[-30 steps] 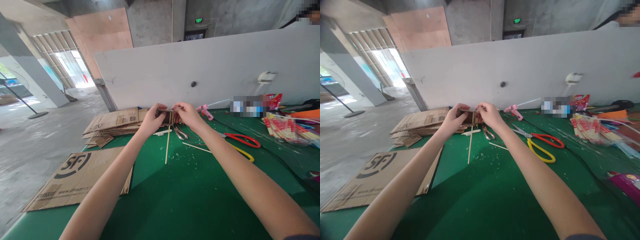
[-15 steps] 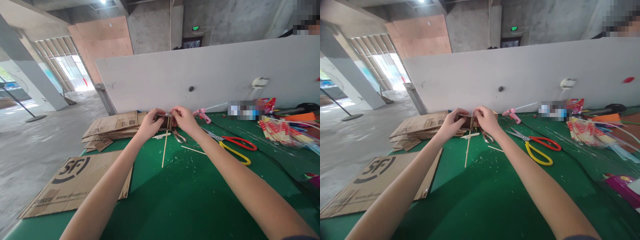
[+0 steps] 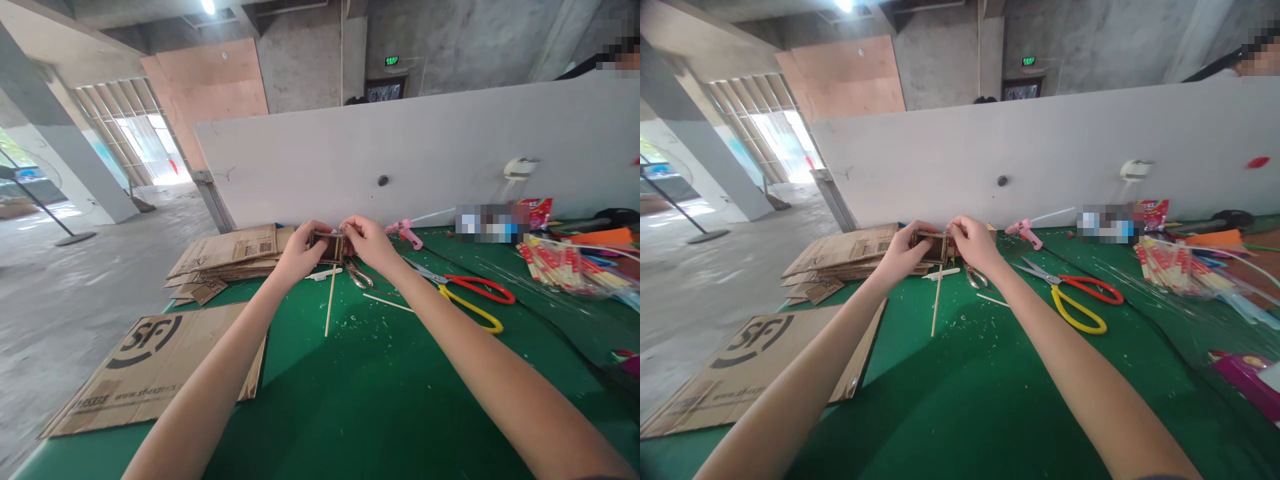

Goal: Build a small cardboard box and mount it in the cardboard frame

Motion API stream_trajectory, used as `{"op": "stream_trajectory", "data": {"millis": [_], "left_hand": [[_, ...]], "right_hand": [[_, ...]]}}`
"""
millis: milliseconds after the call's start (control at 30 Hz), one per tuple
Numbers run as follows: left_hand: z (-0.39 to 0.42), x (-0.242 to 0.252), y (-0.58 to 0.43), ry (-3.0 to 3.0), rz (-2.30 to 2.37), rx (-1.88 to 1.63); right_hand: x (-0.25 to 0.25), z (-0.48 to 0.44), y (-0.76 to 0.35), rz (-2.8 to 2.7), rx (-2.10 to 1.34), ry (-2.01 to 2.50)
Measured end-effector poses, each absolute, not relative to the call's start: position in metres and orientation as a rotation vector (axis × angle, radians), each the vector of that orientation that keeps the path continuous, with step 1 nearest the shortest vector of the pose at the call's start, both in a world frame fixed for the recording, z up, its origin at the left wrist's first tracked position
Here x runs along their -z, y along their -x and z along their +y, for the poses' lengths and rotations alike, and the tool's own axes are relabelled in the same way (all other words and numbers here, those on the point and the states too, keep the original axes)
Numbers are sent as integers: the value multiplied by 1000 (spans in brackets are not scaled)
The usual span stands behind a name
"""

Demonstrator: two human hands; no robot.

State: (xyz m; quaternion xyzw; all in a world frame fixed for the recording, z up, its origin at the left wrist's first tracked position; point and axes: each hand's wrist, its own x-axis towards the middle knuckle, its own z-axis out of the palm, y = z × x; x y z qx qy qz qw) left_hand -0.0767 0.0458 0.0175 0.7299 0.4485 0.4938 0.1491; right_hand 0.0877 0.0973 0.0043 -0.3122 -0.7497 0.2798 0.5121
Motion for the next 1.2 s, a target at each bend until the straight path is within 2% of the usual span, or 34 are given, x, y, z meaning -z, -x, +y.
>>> {"op": "stream_trajectory", "data": {"millis": [233,533,1200], "left_hand": [[43,-17,79,-2223,1286,-1431],[43,-17,80,-2307,1322,-1431],[50,-7,85,-2310,1346,-1411]], "right_hand": [[-5,93,-90,-1853,-657,738],[-4,89,-91,-1930,-220,774],[3,93,-87,-1907,-159,815]]}}
